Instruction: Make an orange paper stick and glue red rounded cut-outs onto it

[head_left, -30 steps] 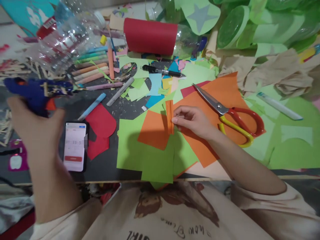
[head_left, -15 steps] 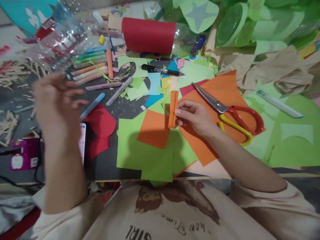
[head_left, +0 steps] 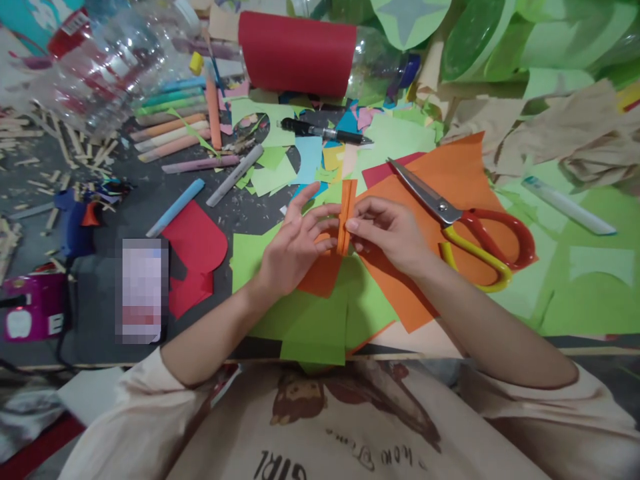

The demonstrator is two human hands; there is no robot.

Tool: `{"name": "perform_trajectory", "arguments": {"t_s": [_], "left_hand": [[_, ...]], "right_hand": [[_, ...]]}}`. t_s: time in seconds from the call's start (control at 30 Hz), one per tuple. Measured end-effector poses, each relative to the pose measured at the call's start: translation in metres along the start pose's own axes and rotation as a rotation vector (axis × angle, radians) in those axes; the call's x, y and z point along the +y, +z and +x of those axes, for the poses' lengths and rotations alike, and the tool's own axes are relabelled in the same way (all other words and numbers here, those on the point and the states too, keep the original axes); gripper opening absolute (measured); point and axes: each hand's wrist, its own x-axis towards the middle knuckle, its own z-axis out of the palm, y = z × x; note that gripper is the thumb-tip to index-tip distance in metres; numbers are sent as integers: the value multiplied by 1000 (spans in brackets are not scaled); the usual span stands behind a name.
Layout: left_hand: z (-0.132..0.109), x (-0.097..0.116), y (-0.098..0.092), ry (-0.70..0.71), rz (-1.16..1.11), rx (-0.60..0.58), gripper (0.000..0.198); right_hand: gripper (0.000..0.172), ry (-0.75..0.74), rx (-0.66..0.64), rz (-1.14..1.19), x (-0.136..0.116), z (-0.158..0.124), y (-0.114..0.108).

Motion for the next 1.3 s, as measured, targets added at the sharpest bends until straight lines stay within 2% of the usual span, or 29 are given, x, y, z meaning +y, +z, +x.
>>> {"name": "perform_trajectory", "arguments": {"t_s": [0.23,0.5,0.83,0.97,1.17,1.3], "left_hand": [[0,-1,1,-2,-13,-35,46],[-1,2,3,-32,-63,-9,52],[-1,-2,1,59,-36,-33,47],[-1,-9,-4,157,112,-71,51],[-3,-16,-6,434,551,-88,51],[-4,-16,-4,472,636,-44,49]], "right_hand": [[39,18,-4,-48,2,-1,-1],[41,60,-9,-71,-1,-1,-1],[43,108,-45,-74,-4,-2,0],[43,118,-59,-74,-7,-4,2],[41,109,-69,-49,-3,-6,7],[39,73,-40,-94,0,-7,9]]}}
